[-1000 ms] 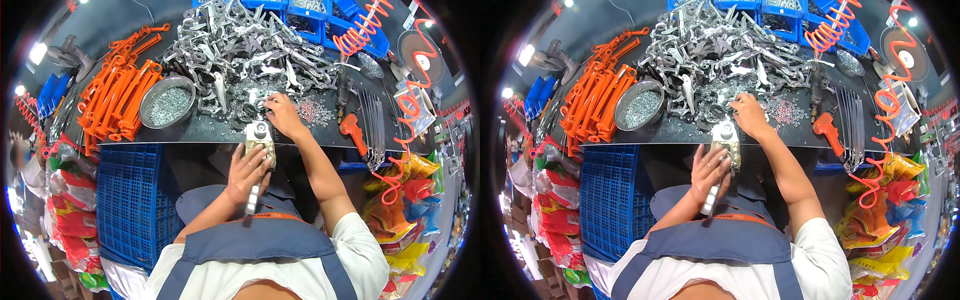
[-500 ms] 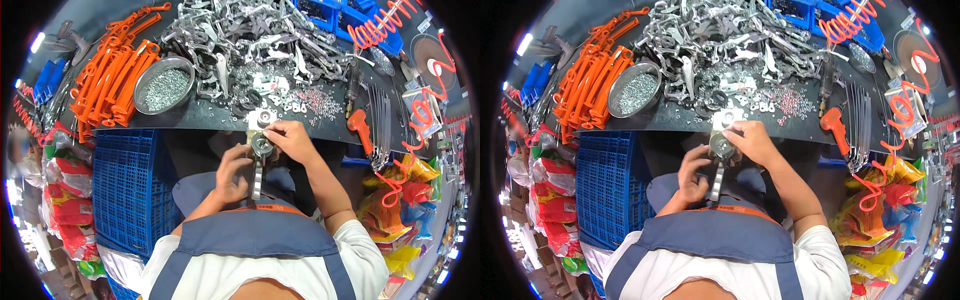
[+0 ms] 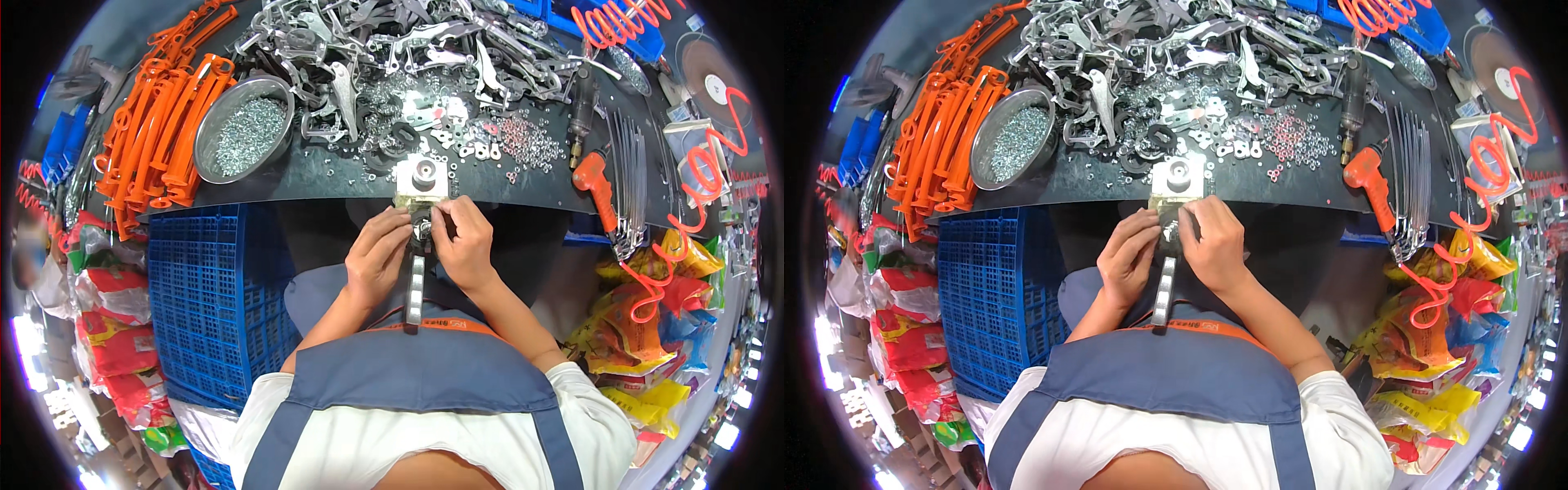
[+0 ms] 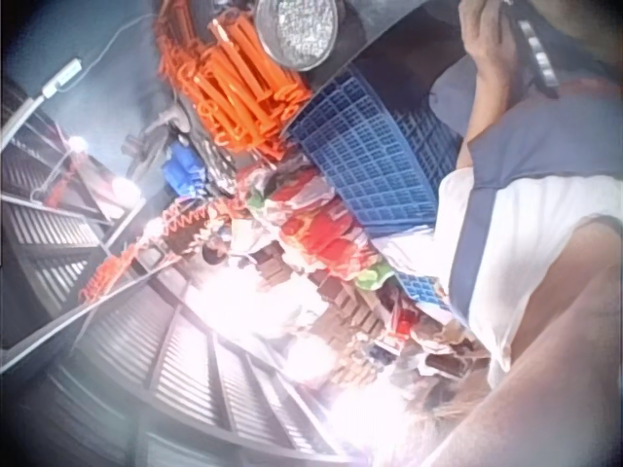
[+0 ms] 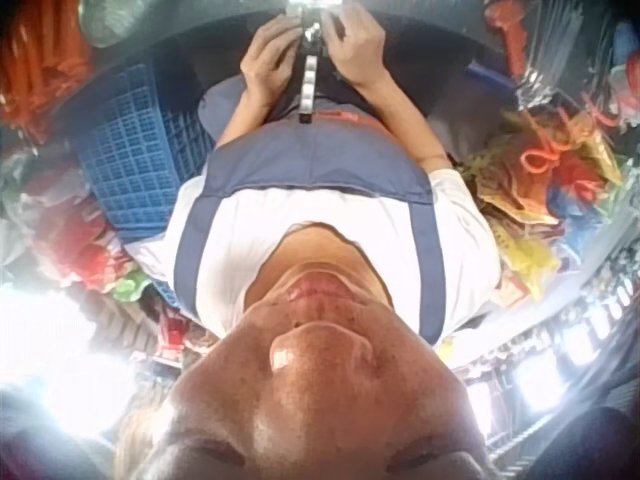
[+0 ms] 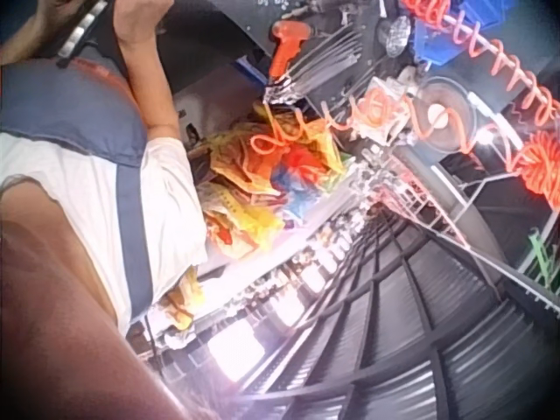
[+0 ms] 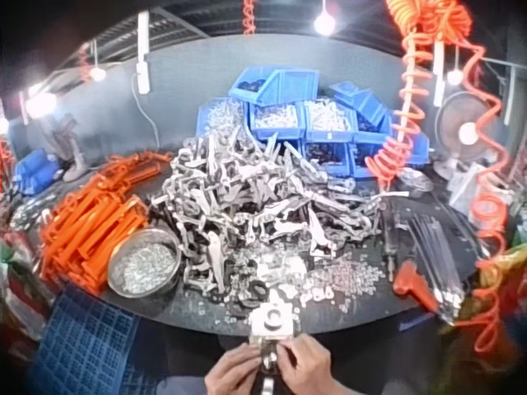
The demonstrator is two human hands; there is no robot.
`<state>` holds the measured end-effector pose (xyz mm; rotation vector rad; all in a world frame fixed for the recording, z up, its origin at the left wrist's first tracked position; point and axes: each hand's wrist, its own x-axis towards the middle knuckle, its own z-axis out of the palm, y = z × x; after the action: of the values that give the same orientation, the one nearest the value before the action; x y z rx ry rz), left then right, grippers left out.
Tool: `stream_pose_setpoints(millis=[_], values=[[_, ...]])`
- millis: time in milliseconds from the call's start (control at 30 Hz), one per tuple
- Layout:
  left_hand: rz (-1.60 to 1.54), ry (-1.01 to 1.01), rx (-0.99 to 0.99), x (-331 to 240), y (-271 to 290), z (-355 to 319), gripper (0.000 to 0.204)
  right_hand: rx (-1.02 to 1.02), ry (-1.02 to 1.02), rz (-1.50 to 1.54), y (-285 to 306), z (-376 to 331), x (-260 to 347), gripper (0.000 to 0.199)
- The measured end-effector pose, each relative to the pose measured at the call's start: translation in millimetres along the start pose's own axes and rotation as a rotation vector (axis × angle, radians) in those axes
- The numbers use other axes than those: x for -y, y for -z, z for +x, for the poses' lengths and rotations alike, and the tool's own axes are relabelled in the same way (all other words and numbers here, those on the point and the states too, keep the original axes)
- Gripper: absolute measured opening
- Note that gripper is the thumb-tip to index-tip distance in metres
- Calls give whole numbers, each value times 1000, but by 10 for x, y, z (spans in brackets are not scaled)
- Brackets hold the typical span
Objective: Assembling mechanical caulking guns at a workbench using a power drill and small hardware components.
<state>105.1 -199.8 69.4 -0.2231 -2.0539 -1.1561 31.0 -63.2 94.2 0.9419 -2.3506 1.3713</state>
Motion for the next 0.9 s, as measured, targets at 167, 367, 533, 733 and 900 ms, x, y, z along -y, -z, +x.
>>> stream_pose_setpoints(millis=[167,367,533,733,900], values=[[-14,2,75,1,0,-2,24,-9,-53,29,-16,31,-52,15],[9,-44,77,49,-54,48,30,-23,-179,186,-102,18,-153,21],[24,-5,139,52,51,56,31,31,-194,224,-15,57,-177,18],[577,-129,-134,342,1168,643,20,-166,-310,344,353,-169,-267,16],[1290,239,-135,1103,2494,1188,22,-104,-352,369,375,-235,-336,13]])
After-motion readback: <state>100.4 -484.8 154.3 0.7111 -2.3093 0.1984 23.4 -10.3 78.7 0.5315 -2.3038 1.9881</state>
